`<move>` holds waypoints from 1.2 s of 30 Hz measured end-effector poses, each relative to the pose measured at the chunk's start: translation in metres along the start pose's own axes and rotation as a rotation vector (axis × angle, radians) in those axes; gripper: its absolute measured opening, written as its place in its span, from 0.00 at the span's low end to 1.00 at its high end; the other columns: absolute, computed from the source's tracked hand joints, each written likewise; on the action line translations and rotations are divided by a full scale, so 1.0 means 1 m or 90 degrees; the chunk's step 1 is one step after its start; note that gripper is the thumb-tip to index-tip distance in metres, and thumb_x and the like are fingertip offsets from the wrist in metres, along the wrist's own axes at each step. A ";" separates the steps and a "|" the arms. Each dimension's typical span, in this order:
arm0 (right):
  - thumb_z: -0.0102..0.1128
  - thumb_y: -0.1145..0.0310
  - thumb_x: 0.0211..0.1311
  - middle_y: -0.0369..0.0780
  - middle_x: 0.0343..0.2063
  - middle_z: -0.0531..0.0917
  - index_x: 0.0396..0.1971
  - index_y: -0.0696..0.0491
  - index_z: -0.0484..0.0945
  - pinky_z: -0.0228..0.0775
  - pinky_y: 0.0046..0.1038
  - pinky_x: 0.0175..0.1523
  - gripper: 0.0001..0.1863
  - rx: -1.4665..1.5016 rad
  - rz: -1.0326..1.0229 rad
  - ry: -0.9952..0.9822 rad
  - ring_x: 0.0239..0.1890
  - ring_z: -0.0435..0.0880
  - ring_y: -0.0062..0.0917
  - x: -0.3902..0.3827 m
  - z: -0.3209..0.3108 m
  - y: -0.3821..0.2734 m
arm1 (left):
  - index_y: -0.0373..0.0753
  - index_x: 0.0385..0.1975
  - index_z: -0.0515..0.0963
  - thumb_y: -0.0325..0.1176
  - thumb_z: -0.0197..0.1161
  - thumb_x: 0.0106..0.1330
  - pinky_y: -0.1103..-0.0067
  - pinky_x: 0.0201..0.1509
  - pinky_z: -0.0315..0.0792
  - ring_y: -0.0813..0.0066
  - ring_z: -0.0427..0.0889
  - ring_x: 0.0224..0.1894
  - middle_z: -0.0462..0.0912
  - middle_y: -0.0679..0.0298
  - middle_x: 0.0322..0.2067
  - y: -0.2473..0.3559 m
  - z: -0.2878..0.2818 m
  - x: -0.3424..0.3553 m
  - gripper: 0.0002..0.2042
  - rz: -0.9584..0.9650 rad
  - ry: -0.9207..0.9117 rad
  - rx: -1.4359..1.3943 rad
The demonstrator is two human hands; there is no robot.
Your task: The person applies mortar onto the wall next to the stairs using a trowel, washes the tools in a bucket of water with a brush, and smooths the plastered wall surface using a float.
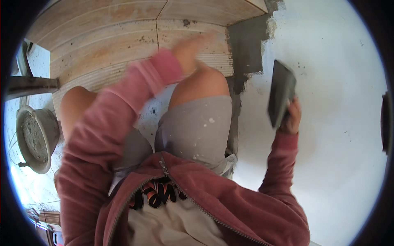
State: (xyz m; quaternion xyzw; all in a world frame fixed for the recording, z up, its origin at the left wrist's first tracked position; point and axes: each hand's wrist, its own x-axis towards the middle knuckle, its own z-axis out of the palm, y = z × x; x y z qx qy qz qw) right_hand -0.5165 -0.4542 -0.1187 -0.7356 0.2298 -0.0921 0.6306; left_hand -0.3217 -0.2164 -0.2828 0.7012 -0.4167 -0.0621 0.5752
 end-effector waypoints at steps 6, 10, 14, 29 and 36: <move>0.57 0.75 0.38 0.41 0.39 0.74 0.48 0.45 0.71 0.64 0.33 0.47 0.28 -1.119 -0.466 -0.080 0.43 0.72 0.34 0.094 0.037 0.025 | 0.34 0.60 0.50 0.54 0.59 0.52 0.59 0.63 0.50 0.44 0.49 0.63 0.48 0.49 0.62 -0.065 -0.077 -0.062 0.42 -0.579 -0.331 0.505; 0.56 0.71 0.42 0.38 0.36 0.72 0.48 0.37 0.72 0.64 0.32 0.43 0.26 -1.358 -0.491 -0.132 0.40 0.71 0.30 0.154 0.034 0.055 | 0.35 0.61 0.50 0.53 0.60 0.51 0.55 0.63 0.45 0.45 0.38 0.65 0.34 0.51 0.64 -0.072 -0.077 -0.057 0.42 -0.609 -0.414 0.512; 0.54 0.70 0.44 0.37 0.34 0.72 0.47 0.35 0.73 0.63 0.31 0.41 0.25 -1.443 -0.519 -0.184 0.38 0.71 0.30 0.179 0.009 0.084 | 0.37 0.62 0.49 0.53 0.60 0.51 0.57 0.64 0.46 0.46 0.35 0.65 0.35 0.53 0.65 -0.077 -0.083 -0.056 0.43 -0.600 -0.436 0.483; 0.59 0.71 0.38 0.35 0.36 0.72 0.45 0.34 0.75 0.64 0.31 0.43 0.27 -1.481 -0.406 -0.352 0.39 0.71 0.30 0.187 0.021 0.070 | 0.40 0.63 0.46 0.49 0.64 0.48 0.61 0.65 0.49 0.51 0.34 0.66 0.34 0.58 0.65 -0.092 -0.087 -0.066 0.45 -0.589 -0.442 0.463; 0.59 0.73 0.37 0.33 0.35 0.73 0.43 0.30 0.75 0.65 0.29 0.46 0.29 -1.482 -0.442 -0.098 0.41 0.71 0.29 0.224 0.045 0.044 | 0.38 0.63 0.46 0.50 0.65 0.47 0.60 0.65 0.45 0.48 0.35 0.66 0.36 0.56 0.65 -0.082 -0.084 -0.053 0.46 -0.616 -0.476 0.493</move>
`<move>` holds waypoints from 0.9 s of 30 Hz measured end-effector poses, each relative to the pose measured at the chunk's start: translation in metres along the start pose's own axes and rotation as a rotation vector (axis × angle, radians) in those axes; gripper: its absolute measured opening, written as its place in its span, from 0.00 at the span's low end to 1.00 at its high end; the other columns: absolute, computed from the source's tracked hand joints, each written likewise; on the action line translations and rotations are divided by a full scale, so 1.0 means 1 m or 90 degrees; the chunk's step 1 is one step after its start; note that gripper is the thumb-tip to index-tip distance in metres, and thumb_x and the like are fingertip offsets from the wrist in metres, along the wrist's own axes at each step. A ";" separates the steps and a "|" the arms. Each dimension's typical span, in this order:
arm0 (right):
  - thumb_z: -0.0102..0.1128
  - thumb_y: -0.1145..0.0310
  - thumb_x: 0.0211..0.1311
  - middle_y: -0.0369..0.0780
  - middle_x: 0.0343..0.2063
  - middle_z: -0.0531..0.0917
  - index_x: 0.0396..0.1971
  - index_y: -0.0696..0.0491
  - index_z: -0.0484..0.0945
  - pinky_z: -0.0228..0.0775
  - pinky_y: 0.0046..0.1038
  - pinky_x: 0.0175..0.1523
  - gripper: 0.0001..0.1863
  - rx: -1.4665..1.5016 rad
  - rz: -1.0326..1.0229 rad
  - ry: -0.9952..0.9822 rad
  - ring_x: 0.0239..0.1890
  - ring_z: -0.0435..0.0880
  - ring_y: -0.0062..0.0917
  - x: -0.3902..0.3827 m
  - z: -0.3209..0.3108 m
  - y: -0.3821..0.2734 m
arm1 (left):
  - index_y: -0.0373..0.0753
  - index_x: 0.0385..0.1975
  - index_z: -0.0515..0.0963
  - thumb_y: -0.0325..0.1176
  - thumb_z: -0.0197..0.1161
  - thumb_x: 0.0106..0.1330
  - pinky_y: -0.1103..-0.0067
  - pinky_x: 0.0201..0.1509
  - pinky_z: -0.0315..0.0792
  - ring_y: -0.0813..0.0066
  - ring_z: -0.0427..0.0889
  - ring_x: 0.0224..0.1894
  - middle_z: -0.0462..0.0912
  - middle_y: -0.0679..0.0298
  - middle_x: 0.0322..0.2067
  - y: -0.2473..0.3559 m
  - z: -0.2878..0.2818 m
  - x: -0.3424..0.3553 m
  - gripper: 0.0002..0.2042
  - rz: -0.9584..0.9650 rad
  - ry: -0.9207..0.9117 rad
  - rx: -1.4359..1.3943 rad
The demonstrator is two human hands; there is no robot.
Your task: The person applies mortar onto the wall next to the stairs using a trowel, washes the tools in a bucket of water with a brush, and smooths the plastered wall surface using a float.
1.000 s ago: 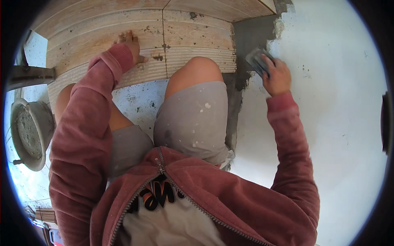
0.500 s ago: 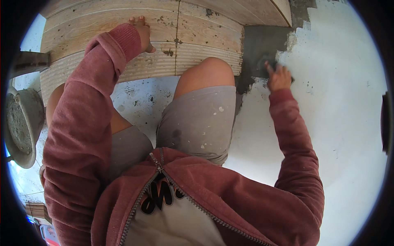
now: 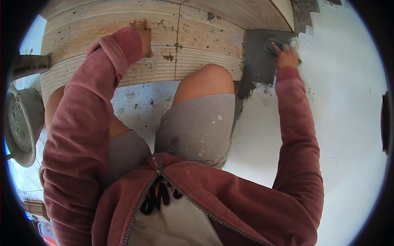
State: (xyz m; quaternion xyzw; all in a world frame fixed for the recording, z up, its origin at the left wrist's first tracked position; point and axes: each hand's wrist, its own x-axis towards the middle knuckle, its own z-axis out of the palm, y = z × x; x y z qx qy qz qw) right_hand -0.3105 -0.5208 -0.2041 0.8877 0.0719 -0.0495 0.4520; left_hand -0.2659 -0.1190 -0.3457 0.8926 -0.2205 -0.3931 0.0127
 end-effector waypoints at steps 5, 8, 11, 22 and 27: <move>0.60 0.69 0.41 0.32 0.34 0.73 0.43 0.29 0.75 0.64 0.30 0.44 0.25 -0.021 -0.183 -0.188 0.41 0.71 0.27 0.008 -0.011 -0.006 | 0.40 0.63 0.46 0.44 0.66 0.47 0.59 0.64 0.50 0.48 0.35 0.66 0.34 0.57 0.65 -0.010 0.007 -0.001 0.45 0.034 0.022 -0.065; 0.61 0.67 0.41 0.31 0.35 0.74 0.43 0.29 0.75 0.65 0.30 0.42 0.24 -0.051 -0.051 -0.148 0.41 0.71 0.27 0.016 -0.018 0.008 | 0.40 0.63 0.46 0.43 0.66 0.47 0.61 0.64 0.49 0.48 0.35 0.66 0.35 0.57 0.65 -0.003 -0.004 -0.005 0.44 0.027 0.000 -0.043; 0.53 0.68 0.49 0.32 0.35 0.74 0.43 0.29 0.75 0.65 0.29 0.42 0.20 -0.063 -0.030 -0.060 0.42 0.72 0.27 0.027 -0.001 -0.006 | 0.40 0.63 0.47 0.42 0.66 0.48 0.61 0.65 0.48 0.49 0.35 0.66 0.35 0.58 0.65 -0.006 -0.001 -0.006 0.44 0.008 0.003 -0.044; 0.59 0.70 0.41 0.32 0.37 0.74 0.44 0.28 0.75 0.63 0.31 0.48 0.26 0.038 -0.062 -0.074 0.42 0.70 0.28 -0.028 -0.017 0.006 | 0.46 0.63 0.46 0.46 0.62 0.51 0.58 0.65 0.45 0.54 0.35 0.67 0.36 0.62 0.66 -0.004 0.006 -0.006 0.42 -0.030 0.032 0.001; 0.59 0.69 0.42 0.31 0.37 0.74 0.43 0.27 0.75 0.63 0.29 0.46 0.25 -0.015 -0.096 -0.094 0.41 0.71 0.27 0.008 0.021 -0.021 | 0.60 0.64 0.41 0.57 0.56 0.52 0.53 0.65 0.35 0.61 0.33 0.67 0.33 0.66 0.66 -0.013 0.018 -0.016 0.41 -0.002 0.175 0.013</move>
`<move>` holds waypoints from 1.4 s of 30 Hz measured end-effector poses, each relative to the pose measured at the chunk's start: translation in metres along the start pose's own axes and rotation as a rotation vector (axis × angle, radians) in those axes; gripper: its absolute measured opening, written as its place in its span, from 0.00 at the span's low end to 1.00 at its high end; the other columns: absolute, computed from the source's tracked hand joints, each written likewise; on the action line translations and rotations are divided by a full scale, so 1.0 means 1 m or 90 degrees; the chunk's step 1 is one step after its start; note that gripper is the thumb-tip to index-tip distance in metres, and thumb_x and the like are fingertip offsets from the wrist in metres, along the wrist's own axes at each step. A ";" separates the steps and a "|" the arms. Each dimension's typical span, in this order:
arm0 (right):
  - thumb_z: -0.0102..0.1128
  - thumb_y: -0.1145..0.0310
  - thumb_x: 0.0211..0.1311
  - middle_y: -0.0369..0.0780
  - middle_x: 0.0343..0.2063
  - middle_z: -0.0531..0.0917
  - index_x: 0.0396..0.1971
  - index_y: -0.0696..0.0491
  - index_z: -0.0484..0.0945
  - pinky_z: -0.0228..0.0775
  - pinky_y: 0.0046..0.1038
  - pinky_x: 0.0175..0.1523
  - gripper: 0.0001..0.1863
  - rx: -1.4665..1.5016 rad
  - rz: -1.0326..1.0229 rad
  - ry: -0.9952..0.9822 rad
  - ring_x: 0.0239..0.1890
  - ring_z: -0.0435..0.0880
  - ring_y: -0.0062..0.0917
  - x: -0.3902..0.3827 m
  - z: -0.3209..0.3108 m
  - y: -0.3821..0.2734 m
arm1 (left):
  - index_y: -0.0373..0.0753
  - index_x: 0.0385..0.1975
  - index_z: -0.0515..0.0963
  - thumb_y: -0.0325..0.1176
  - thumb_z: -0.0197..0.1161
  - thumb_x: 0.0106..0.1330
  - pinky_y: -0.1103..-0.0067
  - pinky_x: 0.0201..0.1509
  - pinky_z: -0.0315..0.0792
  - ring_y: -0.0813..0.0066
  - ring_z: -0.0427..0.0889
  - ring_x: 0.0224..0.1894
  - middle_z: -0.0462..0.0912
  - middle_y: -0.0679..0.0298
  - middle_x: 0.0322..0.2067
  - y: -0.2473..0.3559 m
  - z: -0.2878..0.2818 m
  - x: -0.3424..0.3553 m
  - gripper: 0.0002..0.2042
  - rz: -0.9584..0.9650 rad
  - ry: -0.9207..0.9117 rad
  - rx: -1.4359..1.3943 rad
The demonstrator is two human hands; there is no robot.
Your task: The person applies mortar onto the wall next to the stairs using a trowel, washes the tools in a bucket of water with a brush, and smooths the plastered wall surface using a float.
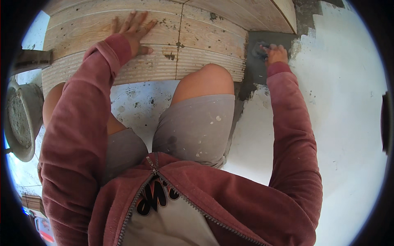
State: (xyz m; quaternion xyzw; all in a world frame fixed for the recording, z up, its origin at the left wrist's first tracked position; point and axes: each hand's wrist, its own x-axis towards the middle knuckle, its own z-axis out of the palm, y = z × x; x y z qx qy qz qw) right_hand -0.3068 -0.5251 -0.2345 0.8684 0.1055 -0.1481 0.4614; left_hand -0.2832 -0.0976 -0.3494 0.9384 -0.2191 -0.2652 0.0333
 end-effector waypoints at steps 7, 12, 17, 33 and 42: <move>0.60 0.69 0.43 0.31 0.36 0.74 0.43 0.26 0.75 0.63 0.29 0.45 0.25 0.024 -0.045 -0.067 0.41 0.71 0.27 -0.006 -0.020 0.005 | 0.65 0.63 0.39 0.67 0.44 0.53 0.49 0.63 0.29 0.62 0.29 0.67 0.31 0.67 0.66 0.006 -0.012 0.001 0.39 -0.076 -0.010 0.088; 0.61 0.70 0.40 0.31 0.37 0.75 0.41 0.28 0.77 0.64 0.29 0.46 0.25 0.057 -0.033 0.038 0.41 0.71 0.28 0.028 0.000 -0.002 | 0.66 0.63 0.38 0.67 0.42 0.53 0.49 0.63 0.29 0.62 0.29 0.67 0.31 0.67 0.66 0.009 -0.013 0.007 0.38 -0.068 -0.007 0.089; 0.64 0.69 0.37 0.32 0.37 0.75 0.41 0.30 0.77 0.65 0.30 0.46 0.25 0.034 -0.157 -0.132 0.44 0.71 0.28 0.007 -0.003 -0.002 | 0.67 0.63 0.37 0.68 0.42 0.53 0.49 0.63 0.29 0.62 0.29 0.67 0.31 0.68 0.66 0.008 -0.010 0.006 0.38 -0.063 0.007 0.088; 0.60 0.70 0.42 0.32 0.36 0.76 0.41 0.28 0.77 0.66 0.30 0.46 0.23 0.042 -0.072 -0.018 0.43 0.72 0.29 0.034 0.004 -0.002 | 0.51 0.64 0.43 0.61 0.46 0.56 0.50 0.61 0.19 0.54 0.24 0.66 0.30 0.54 0.65 -0.005 -0.004 0.002 0.39 0.040 0.055 -0.080; 0.65 0.71 0.35 0.34 0.40 0.75 0.39 0.36 0.77 0.66 0.33 0.47 0.24 -0.037 -0.104 -0.156 0.43 0.72 0.31 0.047 0.003 -0.015 | 0.51 0.64 0.43 0.62 0.46 0.56 0.51 0.62 0.19 0.55 0.24 0.66 0.29 0.53 0.65 -0.002 -0.011 0.008 0.39 0.017 -0.001 -0.068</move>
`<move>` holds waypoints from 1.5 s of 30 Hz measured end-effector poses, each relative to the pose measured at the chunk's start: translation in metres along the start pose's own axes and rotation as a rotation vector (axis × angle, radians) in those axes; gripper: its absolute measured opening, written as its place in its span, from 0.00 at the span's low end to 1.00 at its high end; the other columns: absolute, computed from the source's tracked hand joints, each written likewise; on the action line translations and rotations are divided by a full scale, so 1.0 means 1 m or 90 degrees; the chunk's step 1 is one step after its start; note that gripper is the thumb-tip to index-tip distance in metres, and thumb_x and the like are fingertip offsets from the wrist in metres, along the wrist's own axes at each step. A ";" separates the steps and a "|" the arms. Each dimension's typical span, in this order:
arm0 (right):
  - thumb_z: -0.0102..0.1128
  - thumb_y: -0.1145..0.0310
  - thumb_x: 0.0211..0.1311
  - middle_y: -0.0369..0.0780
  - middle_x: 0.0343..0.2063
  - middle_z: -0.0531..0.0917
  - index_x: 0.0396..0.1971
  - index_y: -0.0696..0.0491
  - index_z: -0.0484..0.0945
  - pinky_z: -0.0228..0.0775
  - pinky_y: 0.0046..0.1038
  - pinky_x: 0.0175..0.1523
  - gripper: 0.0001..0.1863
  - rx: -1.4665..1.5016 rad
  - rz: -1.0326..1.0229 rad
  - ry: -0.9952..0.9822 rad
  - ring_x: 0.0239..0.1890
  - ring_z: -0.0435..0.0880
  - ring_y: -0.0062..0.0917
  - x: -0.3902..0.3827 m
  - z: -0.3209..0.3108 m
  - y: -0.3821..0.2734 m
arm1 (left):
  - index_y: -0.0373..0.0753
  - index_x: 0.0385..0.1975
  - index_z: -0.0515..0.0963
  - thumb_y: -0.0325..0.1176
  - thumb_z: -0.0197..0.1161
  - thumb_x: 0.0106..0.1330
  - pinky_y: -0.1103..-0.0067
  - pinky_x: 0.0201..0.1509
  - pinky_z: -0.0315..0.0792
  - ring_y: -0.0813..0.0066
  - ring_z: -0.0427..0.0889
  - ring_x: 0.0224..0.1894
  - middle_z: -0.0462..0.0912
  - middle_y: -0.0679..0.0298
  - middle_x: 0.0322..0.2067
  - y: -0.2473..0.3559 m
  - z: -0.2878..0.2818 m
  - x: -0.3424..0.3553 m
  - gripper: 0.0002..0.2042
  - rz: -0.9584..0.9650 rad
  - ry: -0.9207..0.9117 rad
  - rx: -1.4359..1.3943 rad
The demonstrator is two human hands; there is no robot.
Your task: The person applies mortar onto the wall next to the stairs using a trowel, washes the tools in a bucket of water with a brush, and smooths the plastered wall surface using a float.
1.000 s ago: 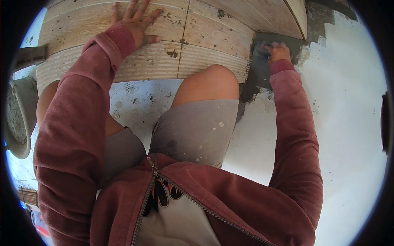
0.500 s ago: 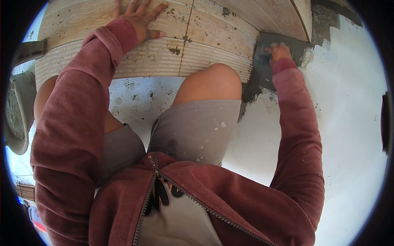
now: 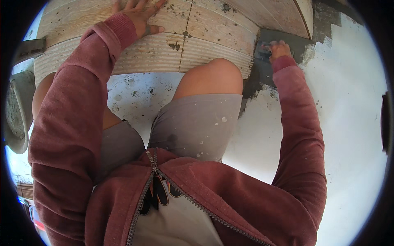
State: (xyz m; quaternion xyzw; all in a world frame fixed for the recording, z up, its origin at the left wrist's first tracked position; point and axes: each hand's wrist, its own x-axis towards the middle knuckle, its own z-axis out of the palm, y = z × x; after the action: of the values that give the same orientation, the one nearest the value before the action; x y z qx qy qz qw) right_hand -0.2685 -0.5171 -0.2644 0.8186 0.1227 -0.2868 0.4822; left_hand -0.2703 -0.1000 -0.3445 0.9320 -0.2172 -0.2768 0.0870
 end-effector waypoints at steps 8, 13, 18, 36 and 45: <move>0.63 0.66 0.39 0.32 0.37 0.74 0.40 0.30 0.77 0.63 0.31 0.45 0.22 0.070 -0.130 0.059 0.42 0.70 0.29 -0.076 0.032 -0.032 | 0.52 0.64 0.43 0.63 0.45 0.56 0.51 0.62 0.18 0.56 0.24 0.66 0.29 0.55 0.65 -0.013 0.029 0.007 0.39 0.044 0.099 -0.049; 0.62 0.68 0.39 0.32 0.36 0.73 0.43 0.31 0.75 0.63 0.31 0.44 0.26 0.017 -0.015 0.229 0.40 0.69 0.28 -0.062 0.036 0.002 | 0.52 0.64 0.43 0.62 0.46 0.56 0.51 0.62 0.18 0.56 0.24 0.66 0.29 0.55 0.65 0.001 0.003 -0.005 0.39 0.051 0.104 -0.042; 0.61 0.71 0.41 0.33 0.39 0.73 0.46 0.31 0.73 0.65 0.33 0.45 0.28 0.033 -0.001 0.127 0.42 0.70 0.30 -0.011 0.006 -0.003 | 0.52 0.64 0.44 0.61 0.47 0.56 0.51 0.62 0.19 0.56 0.25 0.66 0.30 0.55 0.65 -0.006 0.008 -0.005 0.39 0.047 0.099 -0.066; 0.59 0.71 0.39 0.33 0.37 0.74 0.43 0.31 0.76 0.66 0.30 0.43 0.26 0.039 -0.155 0.057 0.39 0.70 0.30 -0.083 0.035 -0.030 | 0.52 0.64 0.44 0.61 0.46 0.56 0.52 0.62 0.18 0.55 0.24 0.66 0.29 0.54 0.65 -0.004 0.007 -0.007 0.38 0.047 0.097 -0.058; 0.55 0.68 0.45 0.31 0.34 0.72 0.43 0.30 0.76 0.63 0.29 0.44 0.22 0.003 0.045 0.209 0.39 0.69 0.28 -0.055 0.026 -0.007 | 0.52 0.64 0.44 0.62 0.47 0.55 0.51 0.62 0.18 0.56 0.24 0.66 0.30 0.55 0.65 -0.005 0.031 0.009 0.39 0.012 0.148 0.050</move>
State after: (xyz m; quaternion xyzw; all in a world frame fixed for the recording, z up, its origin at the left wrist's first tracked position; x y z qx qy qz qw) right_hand -0.3254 -0.5314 -0.2467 0.8593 0.1704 -0.1324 0.4637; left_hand -0.2788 -0.1011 -0.3763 0.9585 -0.2247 -0.1570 0.0778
